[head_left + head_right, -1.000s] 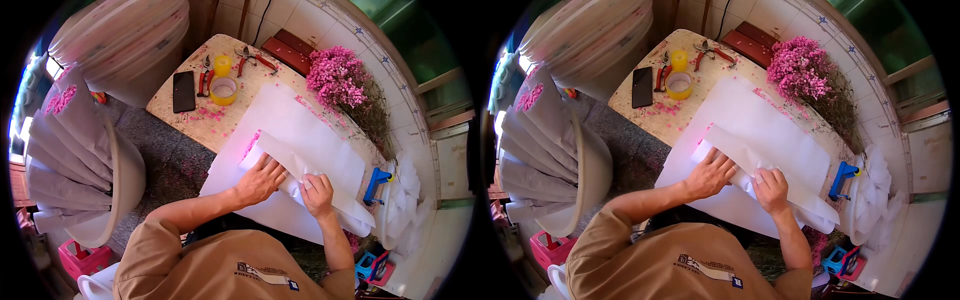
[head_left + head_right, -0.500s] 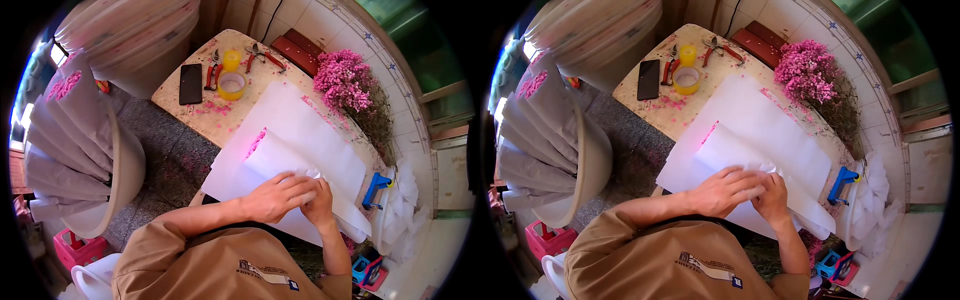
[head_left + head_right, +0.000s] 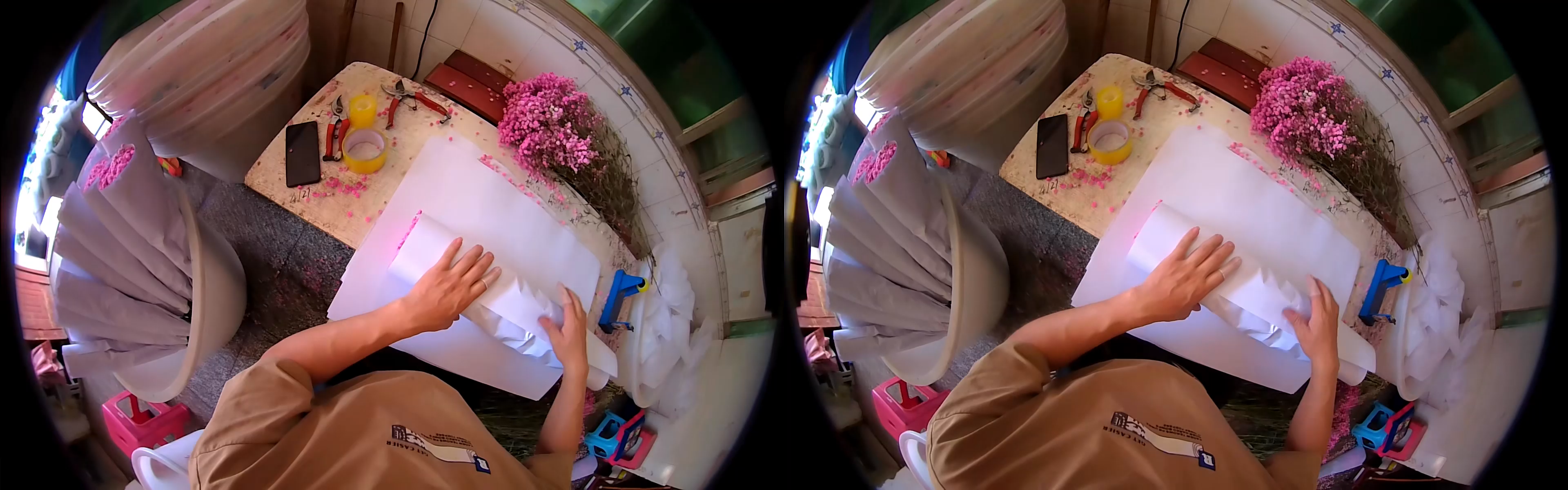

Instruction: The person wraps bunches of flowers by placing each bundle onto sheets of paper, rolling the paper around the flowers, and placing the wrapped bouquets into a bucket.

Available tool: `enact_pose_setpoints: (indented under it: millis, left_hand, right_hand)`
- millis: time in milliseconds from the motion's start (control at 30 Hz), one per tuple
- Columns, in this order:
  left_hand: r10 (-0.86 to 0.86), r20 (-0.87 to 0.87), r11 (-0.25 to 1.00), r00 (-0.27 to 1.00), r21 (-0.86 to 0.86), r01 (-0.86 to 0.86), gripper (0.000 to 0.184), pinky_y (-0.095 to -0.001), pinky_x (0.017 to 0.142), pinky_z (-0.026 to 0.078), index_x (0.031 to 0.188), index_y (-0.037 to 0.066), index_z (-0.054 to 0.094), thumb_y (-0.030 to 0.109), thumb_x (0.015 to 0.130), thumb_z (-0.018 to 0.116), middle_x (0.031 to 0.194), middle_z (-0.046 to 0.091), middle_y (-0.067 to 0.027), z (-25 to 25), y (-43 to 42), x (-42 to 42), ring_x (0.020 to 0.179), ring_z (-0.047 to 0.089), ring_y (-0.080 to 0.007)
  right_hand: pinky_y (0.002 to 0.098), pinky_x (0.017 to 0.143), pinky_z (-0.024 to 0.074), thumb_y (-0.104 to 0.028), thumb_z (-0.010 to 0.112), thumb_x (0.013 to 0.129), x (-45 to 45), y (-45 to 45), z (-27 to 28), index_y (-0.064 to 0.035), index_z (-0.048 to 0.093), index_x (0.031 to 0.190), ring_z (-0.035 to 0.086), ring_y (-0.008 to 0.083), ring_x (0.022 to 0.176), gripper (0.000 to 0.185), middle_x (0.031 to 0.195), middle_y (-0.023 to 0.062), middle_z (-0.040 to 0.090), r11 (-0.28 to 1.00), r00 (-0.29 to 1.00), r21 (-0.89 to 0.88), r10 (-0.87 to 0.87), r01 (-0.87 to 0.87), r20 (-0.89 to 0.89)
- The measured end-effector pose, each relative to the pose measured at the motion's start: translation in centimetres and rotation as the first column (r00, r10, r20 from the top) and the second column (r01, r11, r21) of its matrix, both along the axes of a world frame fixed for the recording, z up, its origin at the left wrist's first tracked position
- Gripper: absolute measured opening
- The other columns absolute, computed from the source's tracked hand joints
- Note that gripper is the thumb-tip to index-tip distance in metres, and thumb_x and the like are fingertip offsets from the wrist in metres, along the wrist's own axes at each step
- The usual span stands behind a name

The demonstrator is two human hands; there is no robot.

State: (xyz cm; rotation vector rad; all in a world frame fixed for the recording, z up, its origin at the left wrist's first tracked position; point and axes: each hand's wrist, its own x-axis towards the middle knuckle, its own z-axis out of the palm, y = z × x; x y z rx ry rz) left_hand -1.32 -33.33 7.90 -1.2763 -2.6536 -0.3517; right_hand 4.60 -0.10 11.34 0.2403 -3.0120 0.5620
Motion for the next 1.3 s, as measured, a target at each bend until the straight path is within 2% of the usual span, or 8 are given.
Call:
enact_pose_setpoints:
  millis: [200, 267, 767, 1000, 1100, 1233, 1267, 1300]
  left_hand:
    - [-0.027, 0.111, 0.988, 0.993, 0.153, 0.010, 0.093, -0.0593, 0.123, 0.022, 0.152, 0.004, 0.046, 0.052, 0.079, 0.078, 0.155, 0.046, -0.0185, -0.5, 0.5, 0.2, 0.146, 0.040, -0.0366]
    - [-0.009, 0.079, 0.977, 0.997, 0.212, -0.007, 0.084, -0.0602, 0.122, 0.024, 0.149, 0.002, 0.049, 0.058, 0.088, 0.066, 0.152, 0.048, -0.0205, -0.7, 0.8, 0.1, 0.144, 0.041, -0.0386]
    - [-0.016, 0.146, 0.986, 0.989, 0.165, -0.008, 0.083, -0.0583, 0.123, 0.020, 0.153, 0.004, 0.044, 0.056, 0.092, 0.064, 0.157, 0.043, -0.0195, -0.6, 1.1, -0.3, 0.148, 0.037, -0.0376]
    - [-0.062, 0.097, 0.997, 0.993, 0.048, 0.058, 0.102, -0.0604, 0.121, 0.020, 0.153, -0.001, 0.041, 0.061, 0.080, 0.074, 0.158, 0.043, -0.0210, 0.5, 2.2, -0.4, 0.147, 0.037, -0.0413]
    - [-0.067, 0.060, 0.998, 0.996, 0.021, 0.066, 0.105, -0.0603, 0.121, 0.021, 0.153, -0.001, 0.041, 0.062, 0.077, 0.076, 0.157, 0.044, -0.0205, 0.5, 2.2, -0.3, 0.146, 0.039, -0.0407]
    - [-0.054, 0.070, 0.998, 0.996, -0.008, 0.055, 0.110, -0.0613, 0.120, 0.023, 0.154, -0.002, 0.038, 0.061, 0.074, 0.080, 0.157, 0.042, -0.0197, 0.8, 2.2, -0.5, 0.146, 0.039, -0.0407]
    - [-0.054, 0.072, 0.998, 0.996, -0.012, 0.055, 0.111, -0.0613, 0.120, 0.022, 0.154, -0.002, 0.037, 0.060, 0.073, 0.081, 0.157, 0.042, -0.0199, 0.8, 2.3, -0.4, 0.146, 0.039, -0.0410]
    - [-0.055, 0.074, 0.998, 0.996, -0.017, 0.057, 0.111, -0.0613, 0.120, 0.022, 0.154, -0.002, 0.037, 0.059, 0.072, 0.082, 0.157, 0.042, -0.0201, 0.9, 2.3, -0.4, 0.146, 0.038, -0.0414]
  right_hand:
    - [0.0508, 0.115, 0.0361, -0.055, 0.081, 0.076, 2.9, 1.3, 0.3, -0.0043, 0.053, 0.148, 0.048, 0.0429, 0.135, 0.092, 0.152, 0.0198, 0.051, 0.980, 0.987, 0.113, 0.160, -0.162, 0.023]
    - [0.0506, 0.115, 0.0370, -0.053, 0.080, 0.077, 2.5, 2.2, -0.6, -0.0044, 0.055, 0.146, 0.050, 0.0423, 0.134, 0.088, 0.150, 0.0196, 0.052, 0.984, 0.990, 0.108, 0.144, -0.144, 0.015]
    - [0.0511, 0.110, 0.0392, -0.043, 0.077, 0.082, 2.0, 3.4, -1.0, -0.0039, 0.062, 0.138, 0.054, 0.0419, 0.128, 0.070, 0.144, 0.0217, 0.057, 0.977, 0.974, -0.013, 0.211, -0.213, -0.081]
    - [0.0493, 0.112, 0.0360, -0.037, 0.069, 0.093, 3.0, 4.5, -4.3, -0.0022, 0.065, 0.131, 0.052, 0.0398, 0.131, 0.051, 0.140, 0.0200, 0.060, 0.998, 0.988, 0.038, -0.050, 0.056, -0.149]
    - [0.0477, 0.108, 0.0412, -0.032, 0.071, 0.094, 3.1, 5.4, -3.9, -0.0033, 0.067, 0.129, 0.056, 0.0373, 0.128, 0.045, 0.136, 0.0210, 0.062, 0.991, 0.981, -0.128, -0.071, 0.048, -0.182]
    - [0.0338, 0.079, 0.0549, -0.017, 0.077, 0.093, 3.3, 14.2, -2.3, -0.0035, 0.075, 0.111, 0.070, 0.0171, 0.092, 0.023, 0.101, 0.0094, 0.076, 0.768, 0.826, -0.589, -0.488, 0.252, -0.282]
    - [0.0290, 0.075, 0.0536, -0.019, 0.076, 0.095, 3.1, 17.1, -1.3, -0.0025, 0.076, 0.106, 0.065, 0.0098, 0.081, 0.020, 0.087, 0.0025, 0.074, 0.513, 0.661, -0.729, -0.742, 0.453, -0.111]
    - [0.0284, 0.073, 0.0519, -0.022, 0.076, 0.095, 2.5, 22.1, -2.0, 0.0000, 0.075, 0.106, 0.062, 0.0095, 0.077, 0.024, 0.083, 0.0028, 0.071, 0.440, 0.575, -0.800, -0.804, 0.409, -0.148]
